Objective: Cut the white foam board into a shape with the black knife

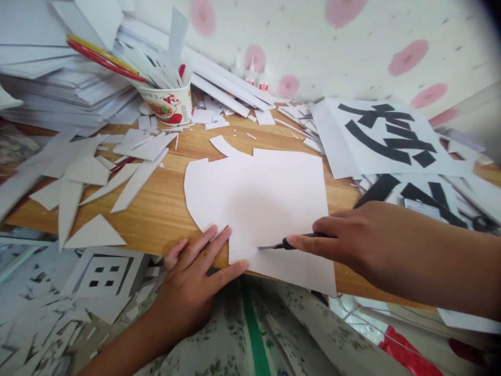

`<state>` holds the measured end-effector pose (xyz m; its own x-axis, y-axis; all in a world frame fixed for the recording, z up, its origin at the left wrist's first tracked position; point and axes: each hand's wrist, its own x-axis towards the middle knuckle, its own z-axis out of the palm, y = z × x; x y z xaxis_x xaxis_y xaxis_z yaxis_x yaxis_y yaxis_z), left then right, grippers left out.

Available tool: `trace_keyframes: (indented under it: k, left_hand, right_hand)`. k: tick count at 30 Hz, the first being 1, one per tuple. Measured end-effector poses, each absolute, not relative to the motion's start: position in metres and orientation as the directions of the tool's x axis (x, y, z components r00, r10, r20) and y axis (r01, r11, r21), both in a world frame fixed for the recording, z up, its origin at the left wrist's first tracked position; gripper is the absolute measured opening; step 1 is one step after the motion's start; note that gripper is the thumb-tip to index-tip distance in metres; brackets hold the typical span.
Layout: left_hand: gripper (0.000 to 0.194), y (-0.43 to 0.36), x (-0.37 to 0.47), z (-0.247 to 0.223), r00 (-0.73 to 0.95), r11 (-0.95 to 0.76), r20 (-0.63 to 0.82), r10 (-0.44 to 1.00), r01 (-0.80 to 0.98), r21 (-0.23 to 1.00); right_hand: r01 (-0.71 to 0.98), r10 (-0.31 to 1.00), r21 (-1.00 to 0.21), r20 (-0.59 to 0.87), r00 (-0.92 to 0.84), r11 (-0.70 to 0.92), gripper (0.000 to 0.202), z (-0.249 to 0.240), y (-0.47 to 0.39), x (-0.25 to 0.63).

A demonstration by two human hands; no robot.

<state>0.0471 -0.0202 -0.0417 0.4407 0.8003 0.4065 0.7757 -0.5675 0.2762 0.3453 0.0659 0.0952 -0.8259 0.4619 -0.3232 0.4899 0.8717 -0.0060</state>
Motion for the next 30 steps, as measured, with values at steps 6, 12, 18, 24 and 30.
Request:
trace_keyframes:
  k: [6, 12, 18, 24, 30]
  left_hand:
    - [0.058, -0.019, 0.046, -0.041, 0.475, -0.589, 0.393, 0.787, 0.769, 0.250]
    - [0.064, -0.019, 0.045, -0.041, 0.477, -0.583, 0.383, 0.791, 0.778, 0.236]
    - [0.063, -0.017, 0.044, -0.040, 0.498, -0.605, 0.396, 0.772, 0.767, 0.215]
    - [0.055, -0.017, 0.049, -0.038, 0.444, -0.568, 0.410, 0.797, 0.782, 0.258]
    - [0.050, -0.016, 0.048, -0.039, 0.402, -0.545, 0.403, 0.822, 0.759, 0.357]
  right_hand:
    - [0.498, 0.468, 0.000, -0.342, -0.815, 0.867, 0.072, 0.097, 0.067, 0.354]
    - [0.522, 0.506, 0.047, -0.333, -0.795, 0.852, 0.073, 0.102, 0.061, 0.359]
    - [0.519, 0.509, 0.058, -0.313, -0.802, 0.853, 0.074, 0.104, 0.061, 0.371]
    - [0.582, 0.577, 0.025, -0.176, -0.797, 0.813, 0.066, 0.100, 0.055, 0.406]
    - [0.841, 0.883, -0.268, 0.123, -0.454, 0.469, 0.038, 0.087, 0.024, 0.448]
